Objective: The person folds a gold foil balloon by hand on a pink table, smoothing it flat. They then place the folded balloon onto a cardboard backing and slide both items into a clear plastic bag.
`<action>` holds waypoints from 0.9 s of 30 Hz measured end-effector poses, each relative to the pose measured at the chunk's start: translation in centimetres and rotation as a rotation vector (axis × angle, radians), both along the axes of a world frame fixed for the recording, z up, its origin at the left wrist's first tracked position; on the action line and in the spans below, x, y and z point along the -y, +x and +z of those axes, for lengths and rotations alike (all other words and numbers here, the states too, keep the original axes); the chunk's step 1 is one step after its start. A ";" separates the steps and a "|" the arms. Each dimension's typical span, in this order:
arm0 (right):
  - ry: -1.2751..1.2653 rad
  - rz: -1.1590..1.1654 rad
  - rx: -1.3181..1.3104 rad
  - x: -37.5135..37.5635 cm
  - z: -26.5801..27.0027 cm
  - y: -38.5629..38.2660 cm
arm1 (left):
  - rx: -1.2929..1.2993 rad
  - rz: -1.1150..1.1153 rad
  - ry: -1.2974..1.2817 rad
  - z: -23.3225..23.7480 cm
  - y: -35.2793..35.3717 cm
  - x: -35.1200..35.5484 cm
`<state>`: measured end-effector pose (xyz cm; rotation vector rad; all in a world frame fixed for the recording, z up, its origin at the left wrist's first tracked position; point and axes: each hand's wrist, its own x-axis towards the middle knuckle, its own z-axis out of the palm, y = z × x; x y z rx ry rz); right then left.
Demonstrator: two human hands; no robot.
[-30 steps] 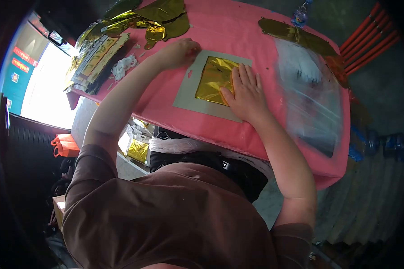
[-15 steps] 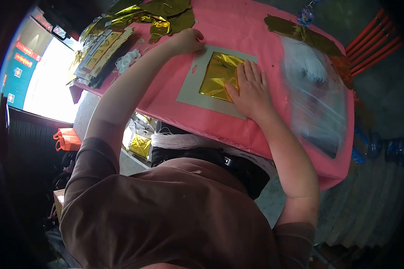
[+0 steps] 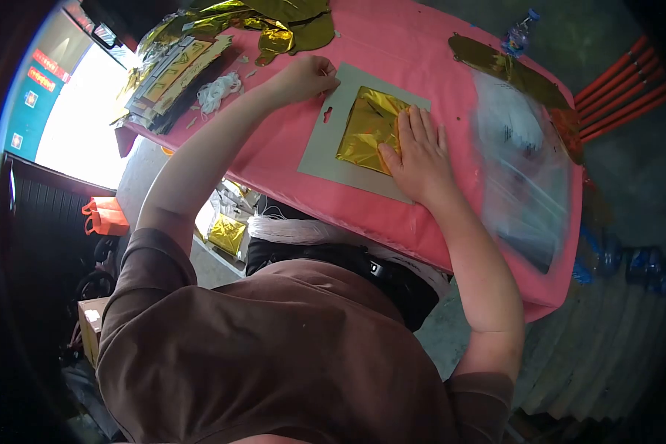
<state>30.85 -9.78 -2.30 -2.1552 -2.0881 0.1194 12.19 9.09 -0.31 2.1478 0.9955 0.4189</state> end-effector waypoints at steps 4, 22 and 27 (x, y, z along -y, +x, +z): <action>-0.014 0.008 0.005 -0.1 0.2 -0.3 | 0.063 0.057 -0.048 -0.9 -0.1 -0.5; 0.029 0.052 -0.001 -0.5 -0.1 -0.9 | -0.133 0.181 0.653 -2.5 -5.0 4.3; 0.032 0.047 -0.015 -0.5 0.0 -1.0 | -0.051 0.152 0.516 -2.1 -5.1 4.1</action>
